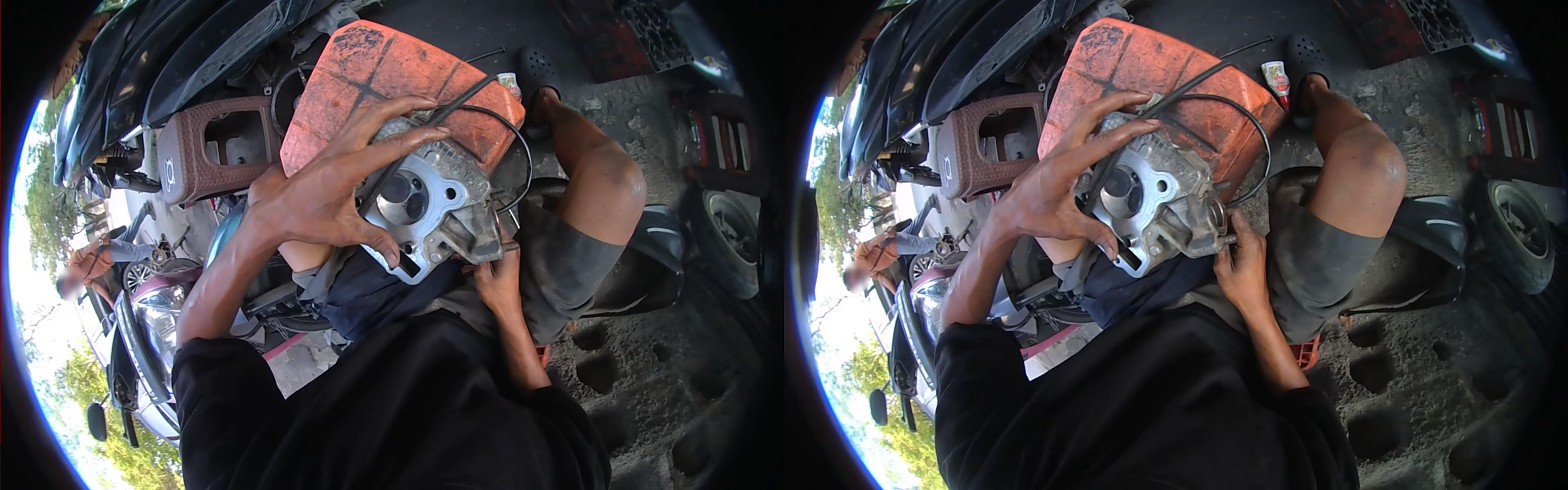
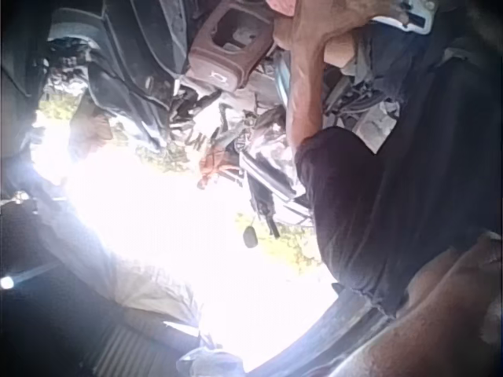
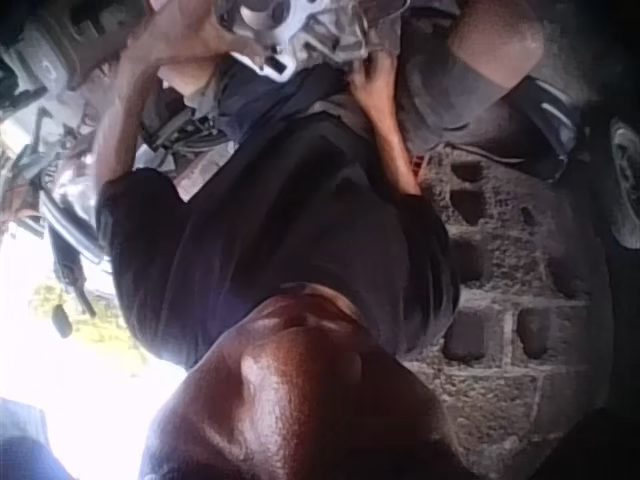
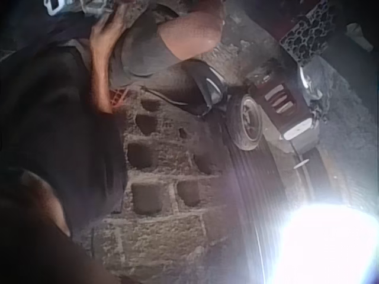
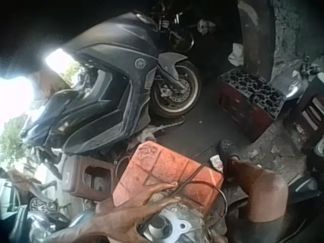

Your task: Cleaning and assembling components of a motorcycle engine cylinder head.

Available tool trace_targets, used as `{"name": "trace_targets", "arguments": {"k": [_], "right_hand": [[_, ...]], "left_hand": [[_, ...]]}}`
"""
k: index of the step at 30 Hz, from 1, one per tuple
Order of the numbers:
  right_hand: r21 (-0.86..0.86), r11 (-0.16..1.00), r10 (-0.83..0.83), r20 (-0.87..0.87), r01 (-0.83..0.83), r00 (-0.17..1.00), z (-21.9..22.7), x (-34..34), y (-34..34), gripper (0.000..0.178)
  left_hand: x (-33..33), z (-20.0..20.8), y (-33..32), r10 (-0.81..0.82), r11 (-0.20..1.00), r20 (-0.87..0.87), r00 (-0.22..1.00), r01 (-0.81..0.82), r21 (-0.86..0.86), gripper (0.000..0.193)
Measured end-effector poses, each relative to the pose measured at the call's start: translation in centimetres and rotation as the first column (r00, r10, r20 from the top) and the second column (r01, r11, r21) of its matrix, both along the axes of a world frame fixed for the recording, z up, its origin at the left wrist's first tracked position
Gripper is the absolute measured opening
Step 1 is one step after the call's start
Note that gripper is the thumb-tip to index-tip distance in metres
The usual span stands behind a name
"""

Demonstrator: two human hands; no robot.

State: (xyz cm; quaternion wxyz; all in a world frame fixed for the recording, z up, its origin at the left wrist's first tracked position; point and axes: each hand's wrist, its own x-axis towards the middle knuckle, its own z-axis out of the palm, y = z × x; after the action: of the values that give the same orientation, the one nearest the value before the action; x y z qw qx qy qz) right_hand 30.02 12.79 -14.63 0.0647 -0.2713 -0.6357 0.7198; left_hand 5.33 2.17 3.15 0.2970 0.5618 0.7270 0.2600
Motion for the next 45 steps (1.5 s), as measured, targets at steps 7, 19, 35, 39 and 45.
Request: {"name": "trace_targets", "arguments": {"k": [7,19,35,39,45], "right_hand": [[0.117,0.993,0.008,-0.036,-0.004,0.999,0.7,-0.4,-0.3,0.032],[0.365,0.928,-0.044,-0.080,0.071,0.996,-1.9,0.0,-0.2,0.024],[0.663,0.742,-0.039,-0.103,0.097,0.994,0.1,-1.2,0.7,0.012],[0.489,0.856,0.145,0.089,-0.169,0.986,5.3,-1.6,2.7,0.012],[0.443,0.883,0.130,0.092,-0.158,0.987,5.4,-2.0,2.5,0.012]], "left_hand": [[1.2,-2.2,-1.5,0.053,0.993,0.089,0.995,-0.062,0.104,0.120],[1.1,-2.4,-1.6,0.066,0.984,0.256,0.965,-0.105,0.143,0.103],[-0.7,-1.5,1.2,0.123,0.992,0.150,0.981,-0.124,-0.004,0.086],[-1.4,-1.8,1.4,0.086,0.996,0.161,0.983,-0.084,-0.016,0.089],[-1.2,-1.7,1.6,0.087,0.996,0.162,0.983,-0.084,-0.028,0.091]]}}
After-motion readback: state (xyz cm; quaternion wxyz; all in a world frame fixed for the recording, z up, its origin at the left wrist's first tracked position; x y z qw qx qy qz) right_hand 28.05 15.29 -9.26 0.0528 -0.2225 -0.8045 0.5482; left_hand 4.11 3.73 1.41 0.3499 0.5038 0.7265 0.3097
